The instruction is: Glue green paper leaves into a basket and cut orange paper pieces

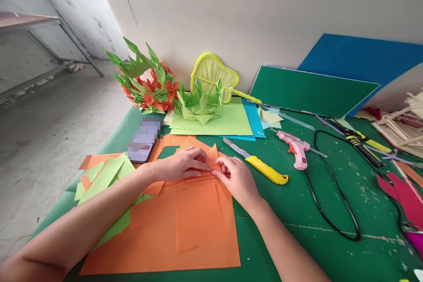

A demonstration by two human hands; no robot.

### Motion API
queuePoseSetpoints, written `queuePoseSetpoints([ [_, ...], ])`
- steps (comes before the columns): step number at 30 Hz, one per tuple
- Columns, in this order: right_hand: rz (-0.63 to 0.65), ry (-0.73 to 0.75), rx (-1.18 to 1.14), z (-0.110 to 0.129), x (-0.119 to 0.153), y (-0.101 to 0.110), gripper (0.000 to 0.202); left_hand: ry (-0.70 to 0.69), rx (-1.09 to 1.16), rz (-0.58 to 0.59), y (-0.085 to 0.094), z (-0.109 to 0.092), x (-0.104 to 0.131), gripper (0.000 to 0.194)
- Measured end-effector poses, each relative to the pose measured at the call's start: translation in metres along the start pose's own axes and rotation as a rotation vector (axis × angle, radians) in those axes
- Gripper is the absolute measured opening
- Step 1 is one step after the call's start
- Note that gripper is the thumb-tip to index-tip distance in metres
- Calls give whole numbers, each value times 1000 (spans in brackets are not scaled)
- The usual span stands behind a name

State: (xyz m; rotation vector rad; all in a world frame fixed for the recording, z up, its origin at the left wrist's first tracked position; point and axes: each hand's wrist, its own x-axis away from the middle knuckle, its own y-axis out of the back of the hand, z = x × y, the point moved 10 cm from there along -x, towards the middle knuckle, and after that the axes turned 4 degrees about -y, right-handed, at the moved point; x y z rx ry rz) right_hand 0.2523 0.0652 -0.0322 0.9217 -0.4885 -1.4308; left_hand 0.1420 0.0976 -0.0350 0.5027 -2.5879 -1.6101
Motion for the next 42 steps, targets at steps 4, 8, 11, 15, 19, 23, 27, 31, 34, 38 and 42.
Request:
queuePoseSetpoints([
  [4,-4,148,64,13,5,15,14,29,38,-12,2,1,1,27],
  [8,92,285,152,20,13,14,25,31,62,-12,1,1,1,28],
  [11,123,337,175,22,16,13,36,27,62,-14,1,2,1,28],
  [15,131,363,155,25,16,13,41,31,64,-15,0,2,2,28],
  [19,127,374,115,27,16,14,43,44,63,-12,0,3,2,28],
  [23,137,378,112,27,18,12,43,49,54,-1,0,2,2,29],
  [27,125,380,130,27,19,12,40,54,46,2,0,2,2,29],
  [31,141,404,172,29,21,9,40,52,35,7,0,2,2,29],
  [34,165,416,179,31,22,6,41,48,26,7,0,1,2,29],
  [38,163,433,164,37,22,5,40,44,37,0,0,1,2,28],
  [42,186,458,141,46,22,-3,39,5,44,-27,0,0,3,28],
])
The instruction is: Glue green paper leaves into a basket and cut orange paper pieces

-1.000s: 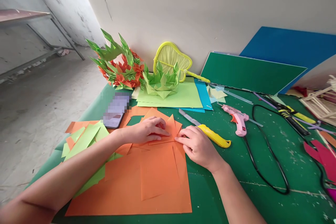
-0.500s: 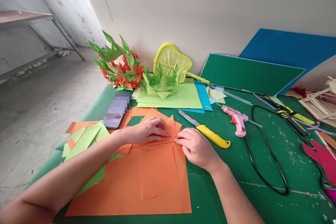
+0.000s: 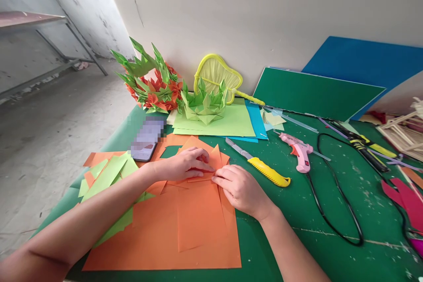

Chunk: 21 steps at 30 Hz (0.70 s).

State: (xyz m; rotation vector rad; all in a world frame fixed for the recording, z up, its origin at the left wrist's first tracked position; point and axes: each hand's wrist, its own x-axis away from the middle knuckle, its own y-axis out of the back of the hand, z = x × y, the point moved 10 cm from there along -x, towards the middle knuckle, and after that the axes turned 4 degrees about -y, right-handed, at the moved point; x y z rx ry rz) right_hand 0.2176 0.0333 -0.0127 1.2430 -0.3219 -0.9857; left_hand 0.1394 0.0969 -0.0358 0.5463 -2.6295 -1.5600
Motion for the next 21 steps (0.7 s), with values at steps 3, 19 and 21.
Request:
queuePoseSetpoints([
  [3,10,17,-1,6,-4,-7,39,-3,7,-3,0,0,0,27],
  [19,54,-16,13,32,-19,-30,41,33,-12,12,-1,1,-2,25],
  [21,12,-45,0,21,-16,-21,38,25,-23,19,0,0,-2,24],
])
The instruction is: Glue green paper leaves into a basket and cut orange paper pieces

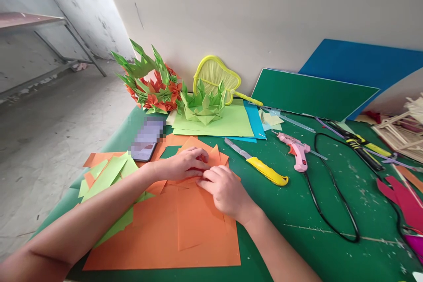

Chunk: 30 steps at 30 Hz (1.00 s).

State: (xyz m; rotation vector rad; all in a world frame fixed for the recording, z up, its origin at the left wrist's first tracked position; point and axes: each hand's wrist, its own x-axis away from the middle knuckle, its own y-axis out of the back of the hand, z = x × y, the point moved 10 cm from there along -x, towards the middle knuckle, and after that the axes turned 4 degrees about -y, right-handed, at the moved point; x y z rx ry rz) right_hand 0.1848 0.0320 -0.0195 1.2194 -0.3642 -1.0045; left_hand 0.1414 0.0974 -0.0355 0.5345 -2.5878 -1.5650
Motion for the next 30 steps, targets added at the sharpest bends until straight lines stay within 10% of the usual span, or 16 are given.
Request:
queuePoseSetpoints([
  [14,-194,-377,266,-94,45,69,29,-31,-42,-14,3,-5,4,34],
  [20,-90,-643,266,-148,74,61,41,-29,-71,-29,5,-10,5,39],
  [30,-185,-572,299,-123,65,71,34,-59,57,-113,16,-14,10,33],
])
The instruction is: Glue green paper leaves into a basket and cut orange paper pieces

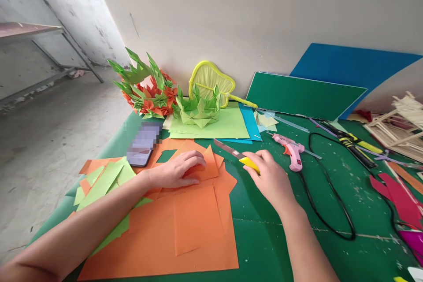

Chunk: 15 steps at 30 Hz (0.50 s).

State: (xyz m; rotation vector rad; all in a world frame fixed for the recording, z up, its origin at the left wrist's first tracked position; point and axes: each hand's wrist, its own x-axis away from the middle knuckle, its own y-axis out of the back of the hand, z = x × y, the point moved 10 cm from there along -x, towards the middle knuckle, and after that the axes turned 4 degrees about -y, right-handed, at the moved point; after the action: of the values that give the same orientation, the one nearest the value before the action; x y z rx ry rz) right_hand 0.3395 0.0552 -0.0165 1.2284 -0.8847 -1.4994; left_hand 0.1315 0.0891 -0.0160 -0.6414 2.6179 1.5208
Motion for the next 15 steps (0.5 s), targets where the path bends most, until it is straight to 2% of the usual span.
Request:
queuePoseSetpoints([
  [8,9,279,86,35,2,-8,39,-100,-61,-4,0,-11,-3,23],
  [11,19,308,87,40,2,-10,45,-108,-86,6,-1,-12,-2,21],
  [15,101,337,2,48,4,-14,48,-113,-120,12,-2,-12,-1,20],
])
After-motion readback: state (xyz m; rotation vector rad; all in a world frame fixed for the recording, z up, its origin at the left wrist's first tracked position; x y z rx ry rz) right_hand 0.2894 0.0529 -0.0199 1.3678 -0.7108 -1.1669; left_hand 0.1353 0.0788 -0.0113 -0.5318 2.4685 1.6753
